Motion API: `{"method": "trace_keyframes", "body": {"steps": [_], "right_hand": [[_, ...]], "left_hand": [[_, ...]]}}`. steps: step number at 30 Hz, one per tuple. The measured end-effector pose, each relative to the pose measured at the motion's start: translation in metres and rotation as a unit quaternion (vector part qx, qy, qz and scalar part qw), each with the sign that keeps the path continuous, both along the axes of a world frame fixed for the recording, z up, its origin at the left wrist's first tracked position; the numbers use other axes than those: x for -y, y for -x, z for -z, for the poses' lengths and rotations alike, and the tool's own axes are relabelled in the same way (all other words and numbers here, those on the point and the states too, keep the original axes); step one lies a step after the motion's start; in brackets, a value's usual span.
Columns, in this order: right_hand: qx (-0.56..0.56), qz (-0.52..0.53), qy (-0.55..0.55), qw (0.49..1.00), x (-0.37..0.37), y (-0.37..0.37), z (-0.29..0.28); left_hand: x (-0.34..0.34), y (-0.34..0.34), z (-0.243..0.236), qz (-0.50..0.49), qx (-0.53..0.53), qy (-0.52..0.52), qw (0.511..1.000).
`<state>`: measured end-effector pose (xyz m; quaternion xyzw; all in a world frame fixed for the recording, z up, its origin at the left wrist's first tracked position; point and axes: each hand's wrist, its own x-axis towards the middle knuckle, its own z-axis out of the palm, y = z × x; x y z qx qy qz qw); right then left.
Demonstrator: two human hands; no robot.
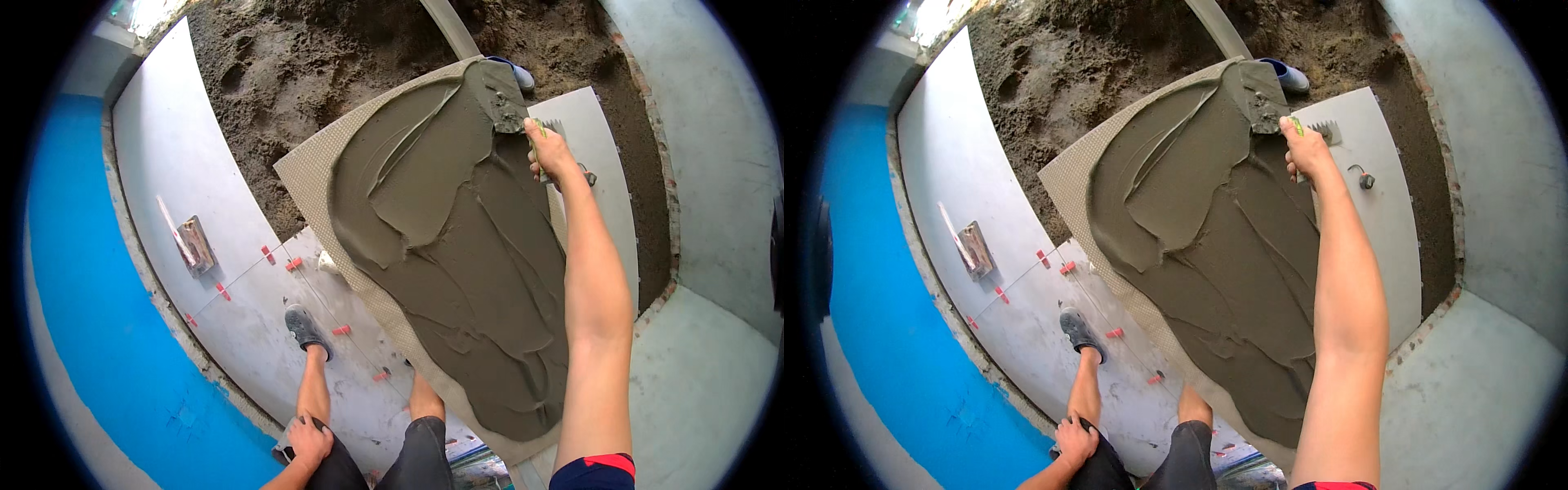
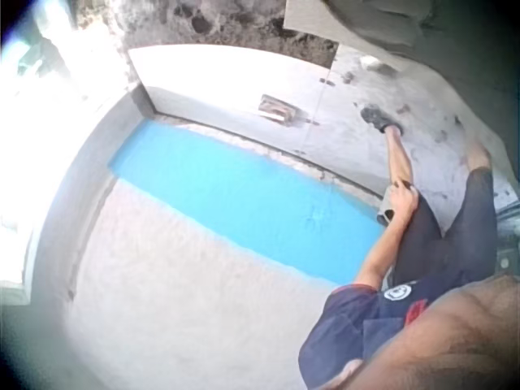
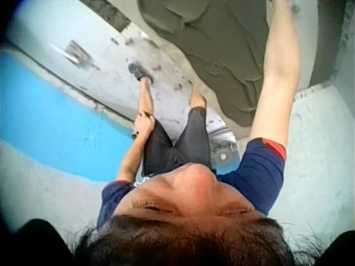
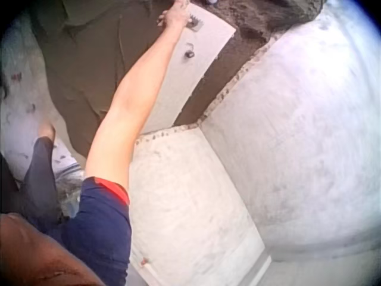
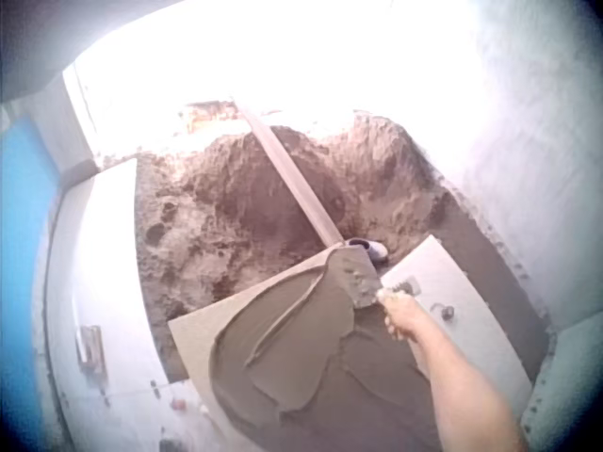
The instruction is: The person applies mortar to the back of a large tile using a trowel and then carefully places and levels the tile on the floor with a suction handle.
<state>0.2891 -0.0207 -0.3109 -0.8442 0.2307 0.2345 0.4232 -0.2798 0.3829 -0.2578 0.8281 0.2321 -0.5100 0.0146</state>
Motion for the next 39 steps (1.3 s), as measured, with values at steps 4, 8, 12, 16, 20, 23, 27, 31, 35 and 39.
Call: {"method": "trace_keyframes", "body": {"steps": [4, 8, 12, 16, 20, 23, 27, 31, 35, 39], "right_hand": [[0.007, 0.068, -0.010, 0.998, 0.021, 0.028, 0.008], [0.019, 0.125, 0.027, 0.992, 0.061, 0.084, 0.012], [0.028, 0.138, 0.150, 0.979, 0.101, 0.147, 0.002], [0.019, 0.153, 0.109, 0.982, 0.101, 0.208, -0.016], [-0.041, 0.171, -0.038, 0.984, 0.052, 0.239, -0.036], [-0.051, 0.207, 0.004, 0.977, 0.083, 0.242, -0.014], [-0.055, 0.314, 0.034, 0.947, 0.152, 0.250, -0.003], [-0.009, 0.248, 0.249, 0.936, 0.228, 0.323, 0.011], [0.021, 0.312, 0.047, 0.949, 0.154, 0.364, -0.007], [0.017, 0.339, -0.143, 0.929, 0.089, 0.340, -0.009]], "left_hand": [[0.001, -0.003, -0.001, -0.004, 0.009, -0.001, 1.000], [-0.004, 0.001, 0.001, 0.008, 0.018, -0.005, 1.000], [-0.004, -0.001, 0.003, 0.020, 0.022, -0.003, 1.000], [-0.004, -0.006, 0.001, 0.029, 0.008, -0.013, 0.999], [-0.009, -0.003, 0.002, 0.047, 0.008, -0.013, 0.999], [-0.004, -0.006, 0.004, 0.060, 0.006, -0.005, 0.998], [0.000, -0.006, 0.005, 0.072, 0.013, -0.008, 0.997], [0.006, 0.001, 0.012, 0.082, 0.019, 0.000, 0.996], [-0.004, -0.001, 0.001, 0.074, 0.001, -0.026, 0.997], [-0.002, -0.002, 0.002, 0.068, 0.015, -0.004, 0.998]]}}
